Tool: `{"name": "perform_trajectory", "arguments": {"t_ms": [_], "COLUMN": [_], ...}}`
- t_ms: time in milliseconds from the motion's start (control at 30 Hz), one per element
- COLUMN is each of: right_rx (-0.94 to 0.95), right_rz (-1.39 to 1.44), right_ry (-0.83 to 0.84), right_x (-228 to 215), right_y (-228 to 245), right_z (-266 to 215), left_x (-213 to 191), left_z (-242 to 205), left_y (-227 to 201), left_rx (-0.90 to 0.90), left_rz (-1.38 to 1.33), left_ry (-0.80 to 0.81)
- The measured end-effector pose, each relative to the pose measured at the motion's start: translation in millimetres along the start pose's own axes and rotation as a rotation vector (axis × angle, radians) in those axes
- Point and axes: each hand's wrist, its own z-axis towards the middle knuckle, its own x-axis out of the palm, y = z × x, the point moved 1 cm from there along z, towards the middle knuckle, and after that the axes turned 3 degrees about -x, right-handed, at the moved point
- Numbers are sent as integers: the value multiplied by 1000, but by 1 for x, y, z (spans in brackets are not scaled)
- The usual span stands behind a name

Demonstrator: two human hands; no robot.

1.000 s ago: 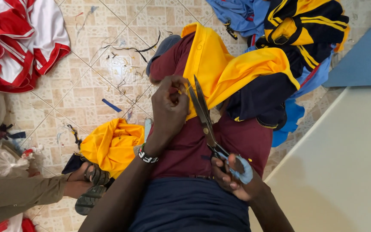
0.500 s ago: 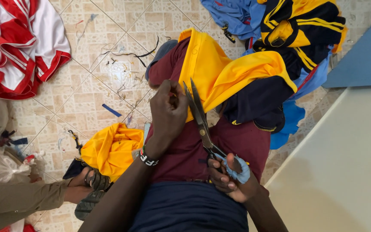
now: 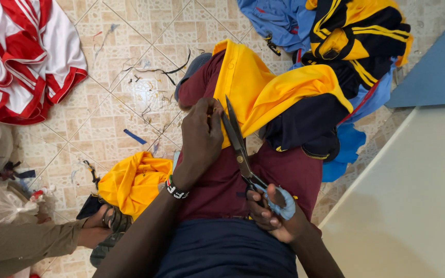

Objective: Trimming excess fabric scraps from a garment using scissors while sitting on the floor.

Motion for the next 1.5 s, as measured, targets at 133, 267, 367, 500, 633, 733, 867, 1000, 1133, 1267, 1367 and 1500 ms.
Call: {"name": "perform_trajectory", "arguments": {"t_ms": [133,267,367,500,633,733,867,1000,1133,1267,1367,1500], "right_rx": [-9,3,19,1,-41,-87,-143,-168,-176,-202,-196,-216], "right_rz": [-25,38,71,-14,-94,-150,-187,-294,-311,-353,-386,-418], "right_ry": [0,34,60,24,-6,-161,-135,-269,-304,-335,-349,-356], "right_x": [-4,-11,-15,-23,-18,-10,-9,-10,-6,-9,-8,-6], "right_y": [1,3,3,1,-3,-5,-8,-11,-11,-10,-10,-10], "right_z": [3,9,11,14,10,1,-22,-37,-36,-33,-32,-29], "left_x": [-1,-1,2,3,0,-5,-12,-3,6,5,0,-11], "left_z": [-1,0,1,1,-1,-5,-11,-11,-10,-12,-10,-8], "left_y": [1,3,5,7,6,8,-5,-1,2,3,6,9], "left_rx": [31,44,57,61,24,-178,-148,-106,-88,-34,-139,-485], "left_rz": [21,32,40,61,54,-95,10,206,203,150,31,-319], "left_ry": [2,39,41,26,17,25,-10,-33,-44,-101,-100,4]}}
